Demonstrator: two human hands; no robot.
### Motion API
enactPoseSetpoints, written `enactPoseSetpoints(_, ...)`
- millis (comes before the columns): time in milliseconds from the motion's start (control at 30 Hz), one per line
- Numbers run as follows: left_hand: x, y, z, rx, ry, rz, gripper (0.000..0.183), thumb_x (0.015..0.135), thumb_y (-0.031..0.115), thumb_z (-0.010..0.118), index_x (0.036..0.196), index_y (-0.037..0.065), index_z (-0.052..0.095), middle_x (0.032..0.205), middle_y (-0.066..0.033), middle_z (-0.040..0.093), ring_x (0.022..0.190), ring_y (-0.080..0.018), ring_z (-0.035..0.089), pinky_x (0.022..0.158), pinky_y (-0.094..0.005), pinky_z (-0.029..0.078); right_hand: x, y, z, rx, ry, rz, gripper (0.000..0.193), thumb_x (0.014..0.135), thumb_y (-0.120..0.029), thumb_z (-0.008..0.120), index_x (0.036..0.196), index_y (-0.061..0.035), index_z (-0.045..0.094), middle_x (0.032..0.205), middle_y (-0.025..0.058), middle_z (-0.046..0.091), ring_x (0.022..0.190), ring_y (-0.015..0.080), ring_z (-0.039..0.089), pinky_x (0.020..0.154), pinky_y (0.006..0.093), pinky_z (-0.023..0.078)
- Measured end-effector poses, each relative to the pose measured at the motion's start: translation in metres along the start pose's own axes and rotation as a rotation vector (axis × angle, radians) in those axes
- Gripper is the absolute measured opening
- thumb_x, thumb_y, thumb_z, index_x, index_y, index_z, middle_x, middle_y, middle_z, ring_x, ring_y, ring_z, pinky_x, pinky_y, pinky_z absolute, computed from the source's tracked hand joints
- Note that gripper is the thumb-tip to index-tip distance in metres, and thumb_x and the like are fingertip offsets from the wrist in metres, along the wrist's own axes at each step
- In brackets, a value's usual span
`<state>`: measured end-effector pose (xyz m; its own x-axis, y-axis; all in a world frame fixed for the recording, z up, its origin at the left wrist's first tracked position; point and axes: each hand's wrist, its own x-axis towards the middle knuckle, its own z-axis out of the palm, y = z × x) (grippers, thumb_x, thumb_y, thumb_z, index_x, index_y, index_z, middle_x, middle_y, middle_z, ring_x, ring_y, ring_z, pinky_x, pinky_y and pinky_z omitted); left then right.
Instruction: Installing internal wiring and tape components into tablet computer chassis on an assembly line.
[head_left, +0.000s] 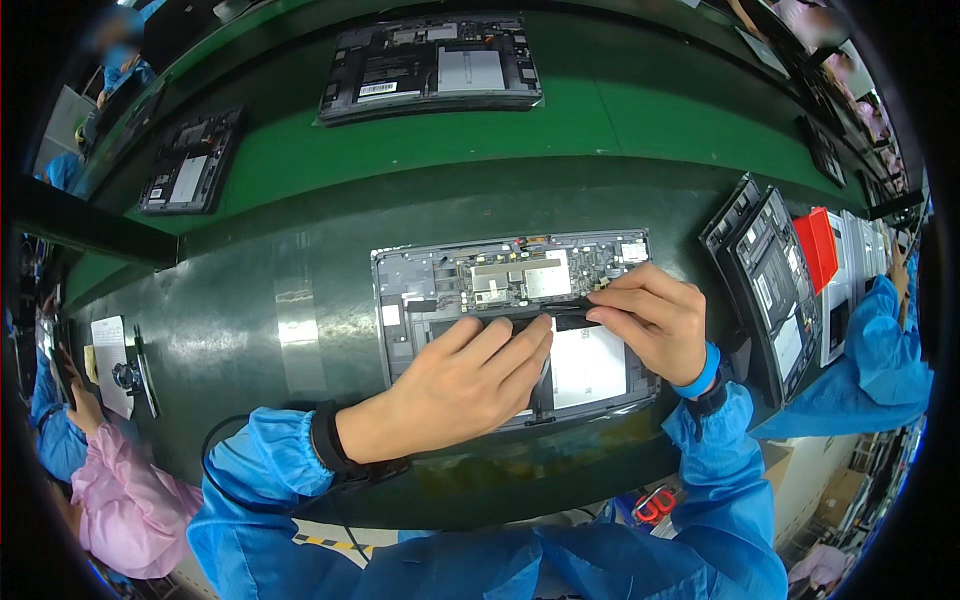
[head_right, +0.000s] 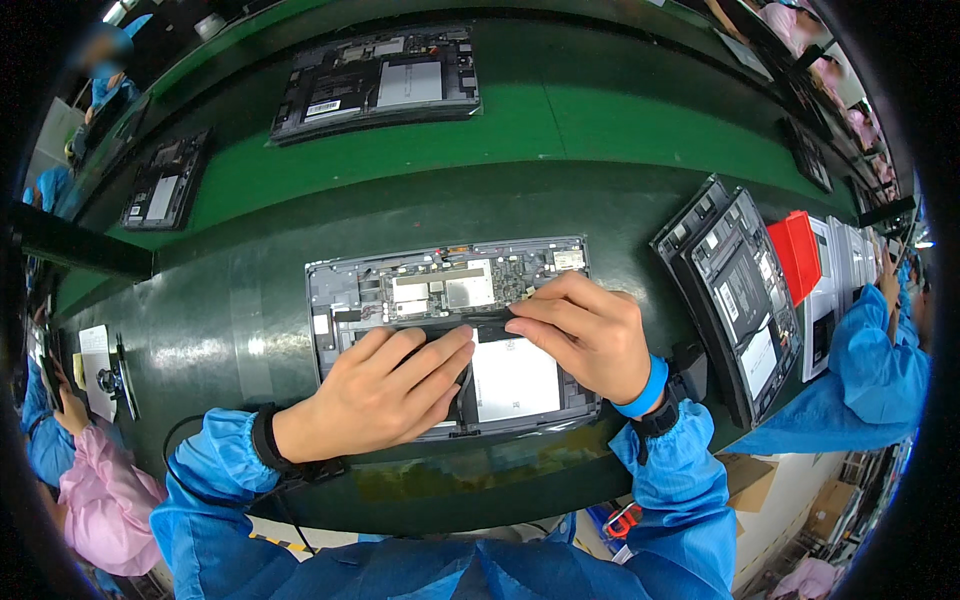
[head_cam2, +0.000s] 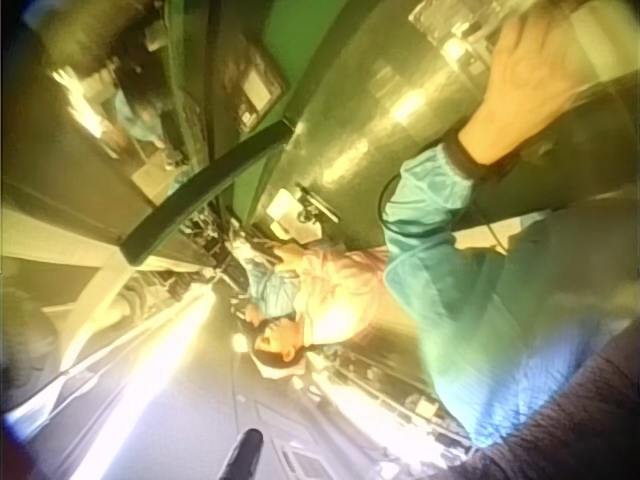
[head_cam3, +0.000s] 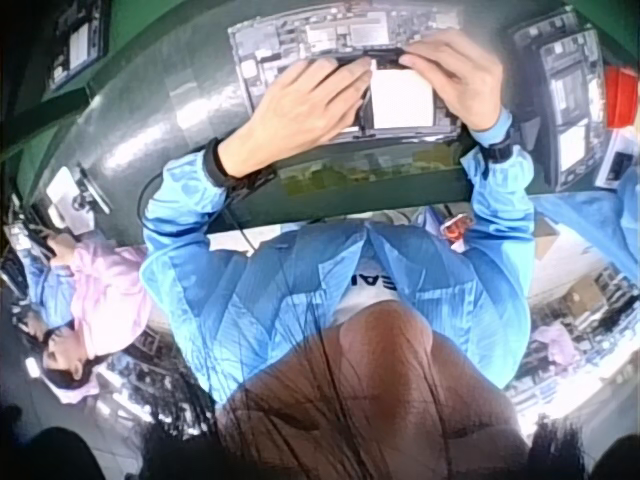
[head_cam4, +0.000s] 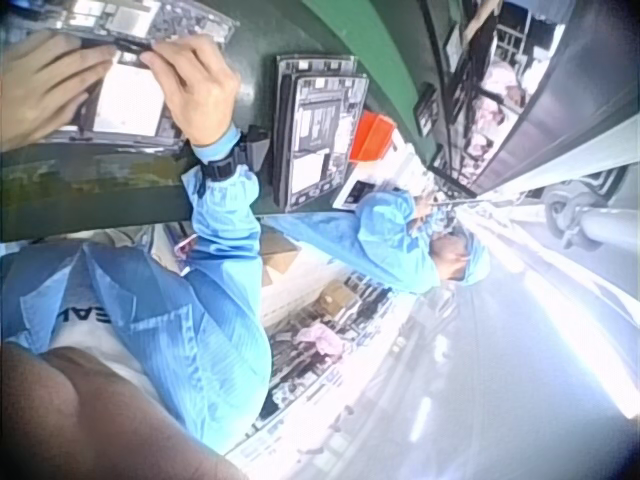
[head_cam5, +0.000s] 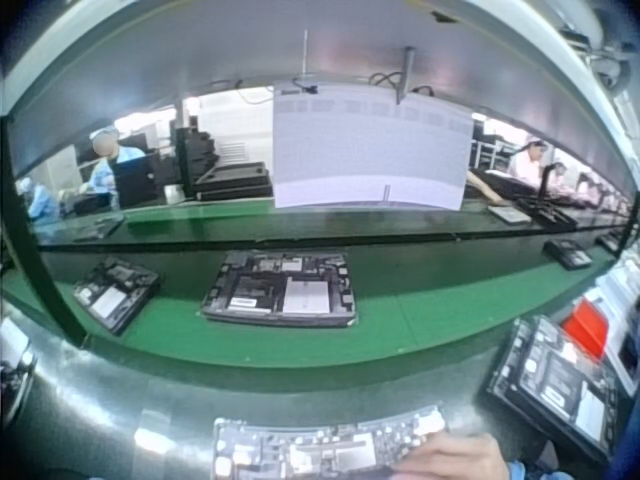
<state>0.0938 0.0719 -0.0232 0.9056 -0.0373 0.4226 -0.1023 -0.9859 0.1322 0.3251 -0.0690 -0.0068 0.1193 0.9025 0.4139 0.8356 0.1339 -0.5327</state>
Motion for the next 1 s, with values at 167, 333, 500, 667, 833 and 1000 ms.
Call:
enactPoseSetpoints(167,-0.001,-0.001,0.002,0.003,0.005,0.002,0.041,0.083,0.017,0.076,0.12,0.0,0.072,0.132,-0.0067,0.067,0.096,-0.0197,0.06,0.079,-0.0322,0.049,0.0,0.001,0.001,0.0,-0.005,0.0,0.02,0.079,-0.008,0.087,0.098,-0.0038,0.081,0.088,0.0066,0.071,0.069,0.0191,0.071,0.057,0.0309,0.056)
enactPoseSetpoints(333,-0.001,-0.002,0.004,0.002,0.02,0.011,0.04,0.083,0.017,0.075,0.119,0.0,0.072,0.131,-0.0066,0.067,0.095,-0.0193,0.06,0.079,-0.032,0.048,0.0,0.0,0.001,-0.005,-0.008,0.005,0.02,0.08,-0.008,0.087,0.098,-0.0037,0.081,0.088,0.0064,0.071,0.068,0.0192,0.071,0.057,0.0307,0.055)
enactPoseSetpoints(500,0.0,-0.003,0.006,0.007,0.019,0.009,0.041,0.083,0.018,0.076,0.119,0.0,0.072,0.131,-0.0066,0.068,0.094,-0.0193,0.06,0.078,-0.032,0.048,0.0,0.001,0.003,-0.002,0.0,0.019,0.019,0.08,-0.008,0.087,0.097,-0.0037,0.081,0.088,0.0065,0.071,0.068,0.0192,0.07,0.057,0.0307,0.055)
enactPoseSetpoints(667,0.002,-0.003,0.01,-0.005,0.027,0.001,0.041,0.082,0.018,0.076,0.119,0.001,0.072,0.131,-0.0064,0.068,0.093,-0.0193,0.06,0.077,-0.0323,0.048,-0.001,0.001,0.001,-0.025,-0.014,0.033,0.02,0.082,-0.01,0.086,0.098,-0.0028,0.078,0.089,0.0069,0.071,0.068,0.0208,0.071,0.058,0.0317,0.056)
enactPoseSetpoints(833,0.001,-0.005,0.009,0.028,0.039,0.005,0.04,0.082,0.018,0.076,0.118,0.001,0.072,0.131,-0.006,0.068,0.091,-0.0189,0.059,0.073,-0.0326,0.046,0.008,-0.007,-0.012,-0.159,-0.082,0.125,0.018,0.089,-0.011,0.081,0.101,-0.0019,0.071,0.088,0.0106,0.072,0.07,0.0245,0.072,0.059,0.0336,0.056)
enactPoseSetpoints(1000,0.003,-0.007,0.01,-0.013,0.073,0.002,0.037,0.082,0.019,0.076,0.115,0.001,0.073,0.129,-0.0061,0.069,0.091,-0.0193,0.06,0.074,-0.0328,0.047,0.021,-0.016,-0.022,0.022,-0.167,0.382,0.02,0.097,-0.018,0.075,0.098,0.002,0.071,0.081,0.0151,0.073,0.064,0.0264,0.07,0.06,0.0327,0.054)
